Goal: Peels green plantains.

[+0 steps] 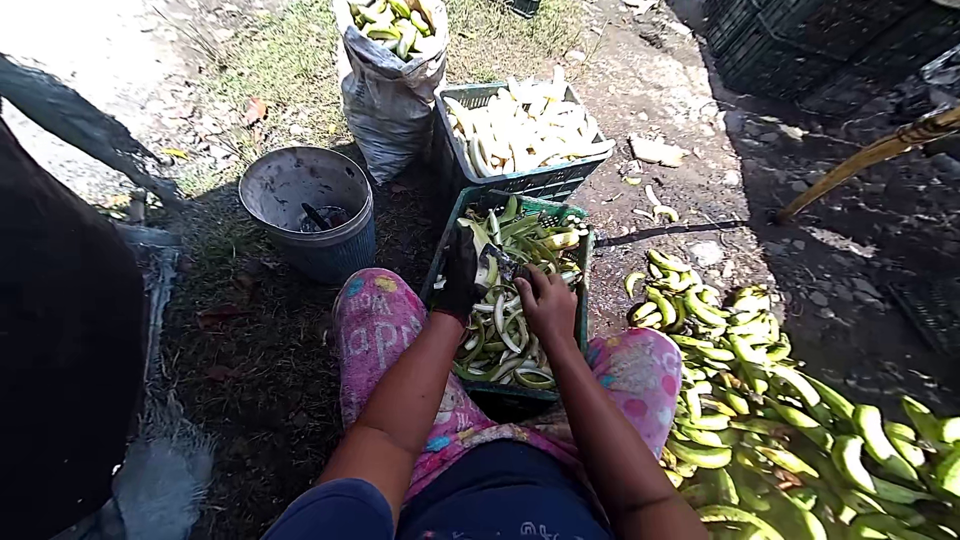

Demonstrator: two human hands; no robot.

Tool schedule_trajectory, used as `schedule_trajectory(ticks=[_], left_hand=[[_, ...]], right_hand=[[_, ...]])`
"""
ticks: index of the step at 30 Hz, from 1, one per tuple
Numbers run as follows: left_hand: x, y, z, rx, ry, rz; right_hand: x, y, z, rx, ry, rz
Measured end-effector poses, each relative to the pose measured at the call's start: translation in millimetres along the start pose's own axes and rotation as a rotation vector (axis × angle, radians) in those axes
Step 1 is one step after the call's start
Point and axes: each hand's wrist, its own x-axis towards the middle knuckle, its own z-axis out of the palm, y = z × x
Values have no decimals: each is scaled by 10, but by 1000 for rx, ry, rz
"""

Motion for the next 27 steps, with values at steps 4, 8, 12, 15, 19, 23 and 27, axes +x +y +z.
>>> schedule_trajectory(ticks=[4,8,12,15,19,23,27], left_hand=[[-40,255,-87,-91,-397,241],[140,103,-56,-64,-546,324],[124,58,51,-14,-505,321],[85,-70,102,-243,-306,-45],[47,-154,-27,-237,-133,-157],[-47,-49,-117,-295,-188,-150],[23,23,-93,-180,-376,173]], right_hand=[[632,18,-430,75,-231,167],[751,87,-505,37,-199,232],[647,299,-410,54,-114,278],[239,271,-134,82,-83,54],[-274,193,259,-13,168,-270],[-48,89,135,-16,96,-161],[493,175,-83,210,-73,188]])
